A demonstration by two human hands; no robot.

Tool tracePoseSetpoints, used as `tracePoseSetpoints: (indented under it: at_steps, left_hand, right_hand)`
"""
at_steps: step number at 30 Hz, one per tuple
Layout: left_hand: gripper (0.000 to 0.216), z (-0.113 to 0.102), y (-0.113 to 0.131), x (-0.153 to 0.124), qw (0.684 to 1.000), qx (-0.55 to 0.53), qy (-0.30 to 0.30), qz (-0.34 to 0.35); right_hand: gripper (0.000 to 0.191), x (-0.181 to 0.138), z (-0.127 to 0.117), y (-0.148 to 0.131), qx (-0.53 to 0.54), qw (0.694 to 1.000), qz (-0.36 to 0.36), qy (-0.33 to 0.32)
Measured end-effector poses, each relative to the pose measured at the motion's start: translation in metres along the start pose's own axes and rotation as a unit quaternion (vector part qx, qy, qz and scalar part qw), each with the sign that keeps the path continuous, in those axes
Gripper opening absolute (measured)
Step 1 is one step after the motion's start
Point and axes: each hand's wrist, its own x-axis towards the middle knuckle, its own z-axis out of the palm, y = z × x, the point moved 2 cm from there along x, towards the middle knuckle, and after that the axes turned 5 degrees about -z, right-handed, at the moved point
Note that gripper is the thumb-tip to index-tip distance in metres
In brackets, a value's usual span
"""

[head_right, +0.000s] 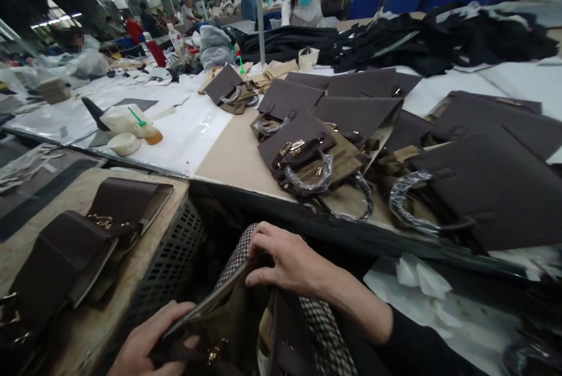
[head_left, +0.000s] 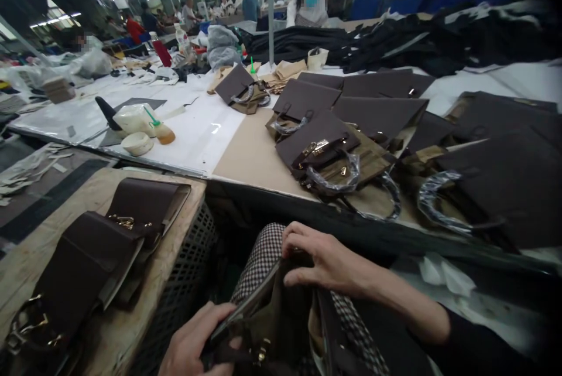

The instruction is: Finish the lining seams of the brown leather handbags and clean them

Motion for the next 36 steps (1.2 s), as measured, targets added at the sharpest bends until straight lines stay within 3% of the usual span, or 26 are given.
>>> tracePoseSetpoints:
  at_steps: [4,7,9,11,14,18,29,36]
  left_hand:
    - [0.033,-0.003,-0.01,-0.004,0.999,0.004,-0.021,-0.031]
    - [0.046,-0.015,-0.008,-0.004,0.993,-0.011,-0.073,-0.087]
    - [0.063,-0.025,0.002,-0.003,0.982,-0.062,-0.129,-0.125]
    - [0.067,-0.031,0.014,0.0,0.966,-0.143,-0.167,-0.139]
    - [0.039,-0.028,0.025,0.008,0.955,-0.217,-0.126,-0.158]
    - [0.02,-0.014,0.025,0.018,0.959,-0.176,-0.076,-0.209]
    - [0.021,-0.011,0.009,0.021,0.956,-0.168,-0.099,-0.219]
    - [0.019,-0.009,0.014,0.03,0.975,-0.106,-0.12,-0.152]
  right_hand:
    - [0.019,0.017,0.006,0.009,-0.019,0.999,0.006,-0.045]
    - [0.015,0.019,0.011,0.016,0.028,0.999,0.028,-0.031]
    - [0.016,0.018,0.018,0.019,0.089,0.995,0.04,-0.015]
    - [0.018,0.016,0.025,0.021,0.14,0.989,0.051,0.001]
    - [0.018,0.014,0.031,0.023,0.16,0.985,0.063,0.028]
    - [0.02,0.012,0.033,0.024,0.154,0.985,0.059,0.056]
    - [0.022,0.007,0.04,0.028,0.13,0.984,0.064,0.101]
    - [0.022,0.006,0.047,0.03,0.117,0.982,0.075,0.126]
